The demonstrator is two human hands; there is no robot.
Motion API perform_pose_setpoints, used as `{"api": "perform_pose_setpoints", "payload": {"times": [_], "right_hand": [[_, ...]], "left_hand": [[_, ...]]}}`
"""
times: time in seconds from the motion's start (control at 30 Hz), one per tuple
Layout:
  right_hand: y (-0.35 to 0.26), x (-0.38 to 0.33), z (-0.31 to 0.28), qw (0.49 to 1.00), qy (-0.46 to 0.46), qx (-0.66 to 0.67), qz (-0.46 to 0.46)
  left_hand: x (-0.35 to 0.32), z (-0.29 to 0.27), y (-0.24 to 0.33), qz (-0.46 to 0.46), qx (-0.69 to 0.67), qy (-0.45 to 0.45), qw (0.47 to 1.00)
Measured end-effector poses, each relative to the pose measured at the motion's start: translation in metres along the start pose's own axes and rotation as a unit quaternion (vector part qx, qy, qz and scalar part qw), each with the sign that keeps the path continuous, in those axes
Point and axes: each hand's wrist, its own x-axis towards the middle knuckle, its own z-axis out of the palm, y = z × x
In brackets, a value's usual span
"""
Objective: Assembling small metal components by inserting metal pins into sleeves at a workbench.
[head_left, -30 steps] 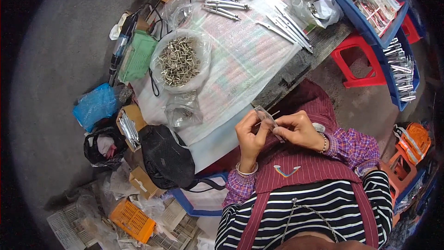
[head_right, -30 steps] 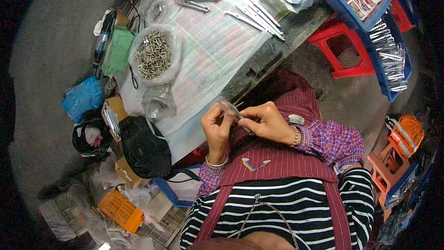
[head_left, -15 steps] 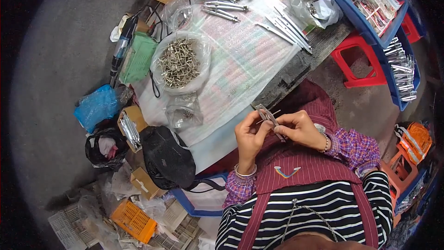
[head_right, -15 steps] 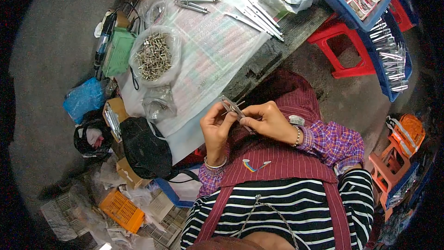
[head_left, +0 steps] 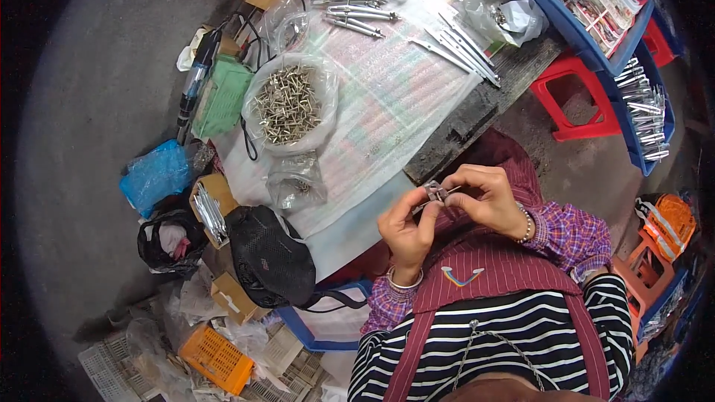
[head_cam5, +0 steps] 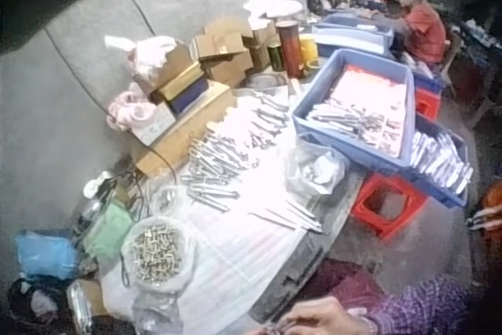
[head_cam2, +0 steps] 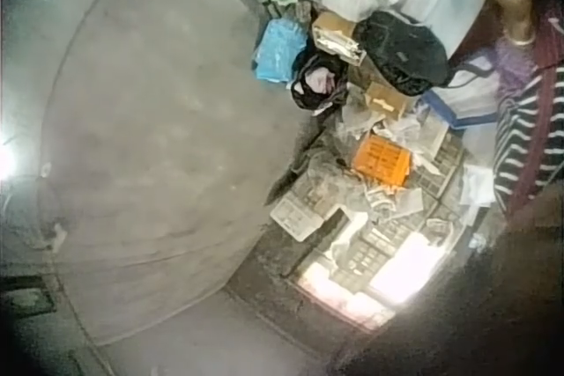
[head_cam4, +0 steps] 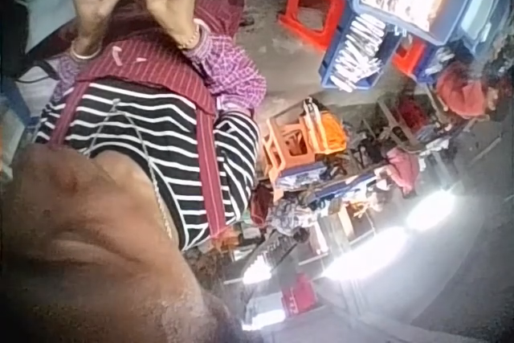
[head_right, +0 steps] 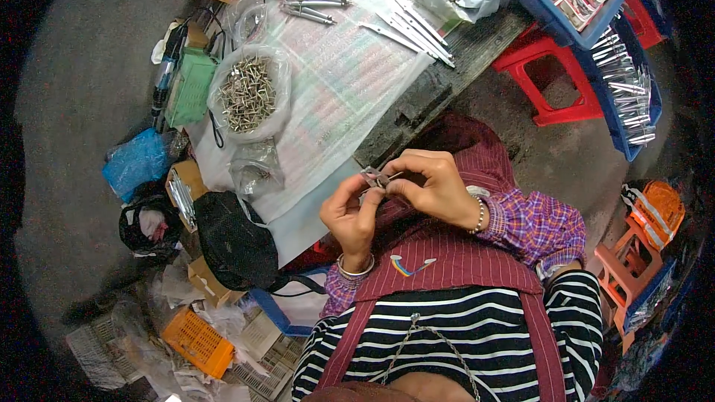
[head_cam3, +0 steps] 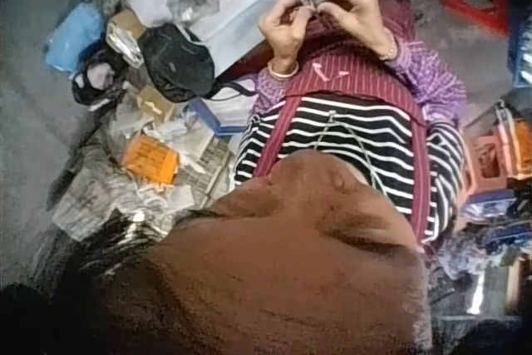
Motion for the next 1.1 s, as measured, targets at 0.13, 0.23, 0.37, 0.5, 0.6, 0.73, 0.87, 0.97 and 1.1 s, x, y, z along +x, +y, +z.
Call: {"api": "perform_pose_setpoints", "payload": {"times": [0.13,0.23,0.37,0.5,0.6,0.73,0.87,0.97,1.1], "right_hand": [[-0.007,0.019,-0.037,0.989,0.112,-0.084,-0.051],[-0.019,0.056,-0.047,0.917,0.139,-0.304,-0.217],[0.001,0.096,-0.016,0.853,0.023,-0.437,-0.285],[0.025,0.107,0.002,0.803,-0.084,-0.507,-0.301],[0.028,0.104,0.002,0.822,-0.087,-0.476,-0.302],[0.008,0.102,-0.003,0.873,-0.106,-0.407,-0.245],[-0.095,0.093,0.020,0.960,-0.186,0.151,-0.148],[-0.189,0.087,0.044,0.895,-0.382,0.071,-0.218],[-0.193,0.069,0.046,0.909,-0.347,0.165,-0.163]], "left_hand": [[0.011,-0.026,0.003,-0.012,-0.039,0.164,0.986],[0.013,-0.044,0.002,-0.024,-0.068,0.174,0.982],[0.010,-0.034,0.004,-0.050,-0.077,0.138,0.986],[0.000,-0.041,0.005,-0.070,-0.105,0.132,0.983],[-0.001,-0.046,0.003,-0.087,-0.116,0.136,0.980],[0.005,-0.047,-0.004,-0.104,-0.130,0.131,0.977],[-0.006,-0.064,-0.028,-0.098,-0.196,0.101,0.970],[-0.003,-0.060,-0.008,-0.082,-0.178,0.091,0.976],[0.000,-0.041,-0.009,-0.129,-0.209,0.039,0.968]]}}
